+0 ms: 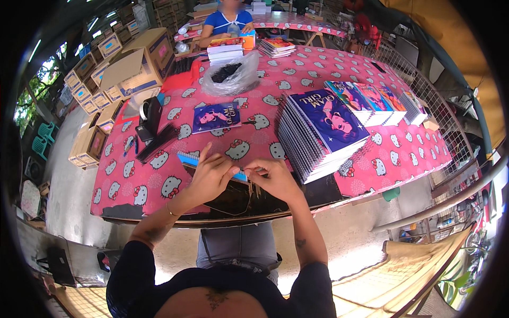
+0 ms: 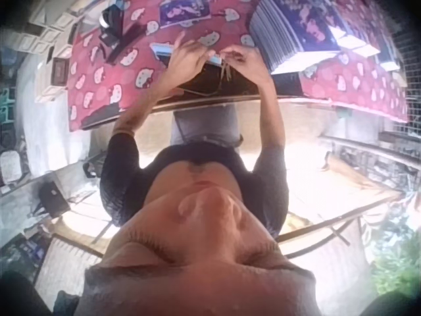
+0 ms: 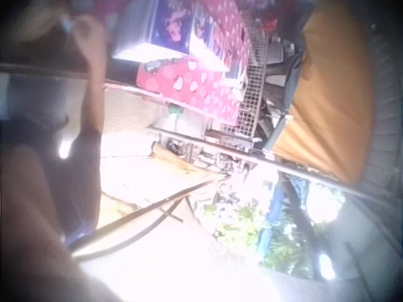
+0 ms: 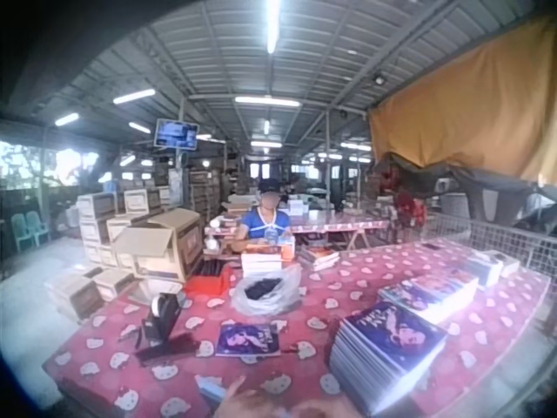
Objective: The person is applying blue adhesive strips to the spines of books by hand and stacking the finished books on a table.
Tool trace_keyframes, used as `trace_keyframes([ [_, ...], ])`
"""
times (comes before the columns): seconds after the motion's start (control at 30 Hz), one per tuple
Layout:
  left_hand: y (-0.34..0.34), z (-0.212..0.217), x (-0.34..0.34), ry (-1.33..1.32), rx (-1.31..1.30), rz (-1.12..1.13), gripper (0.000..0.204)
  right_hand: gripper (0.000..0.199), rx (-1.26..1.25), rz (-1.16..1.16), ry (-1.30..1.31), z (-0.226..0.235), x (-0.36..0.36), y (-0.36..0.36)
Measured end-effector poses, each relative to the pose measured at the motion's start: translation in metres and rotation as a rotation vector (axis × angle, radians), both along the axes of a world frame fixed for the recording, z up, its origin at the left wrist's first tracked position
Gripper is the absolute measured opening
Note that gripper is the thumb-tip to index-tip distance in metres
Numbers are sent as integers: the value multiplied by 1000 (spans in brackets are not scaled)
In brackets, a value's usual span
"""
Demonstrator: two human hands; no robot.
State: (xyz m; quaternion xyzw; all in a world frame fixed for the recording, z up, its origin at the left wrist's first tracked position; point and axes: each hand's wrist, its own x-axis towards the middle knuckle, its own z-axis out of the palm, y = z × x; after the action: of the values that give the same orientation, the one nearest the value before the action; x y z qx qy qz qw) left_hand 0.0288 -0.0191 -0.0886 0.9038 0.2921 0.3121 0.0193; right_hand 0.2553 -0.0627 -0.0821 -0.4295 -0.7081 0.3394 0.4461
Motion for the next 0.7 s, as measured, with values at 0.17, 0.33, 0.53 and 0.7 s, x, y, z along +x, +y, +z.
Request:
trace_keyframes([
  [0.17,-3,5,5,6,5,12,20,12,196,-23,-62,-5,-10,9],
  [0.33,-16,16,3,-93,179,-50,18,12,169,-392,-228,-14,-36,-4],
  [0.53,13,86,-22,-146,59,-85,23,29,593,-804,-189,37,41,-57],
  [0.7,52,140,84,-603,525,-464,32,43,533,-1077,36,20,194,-48],
])
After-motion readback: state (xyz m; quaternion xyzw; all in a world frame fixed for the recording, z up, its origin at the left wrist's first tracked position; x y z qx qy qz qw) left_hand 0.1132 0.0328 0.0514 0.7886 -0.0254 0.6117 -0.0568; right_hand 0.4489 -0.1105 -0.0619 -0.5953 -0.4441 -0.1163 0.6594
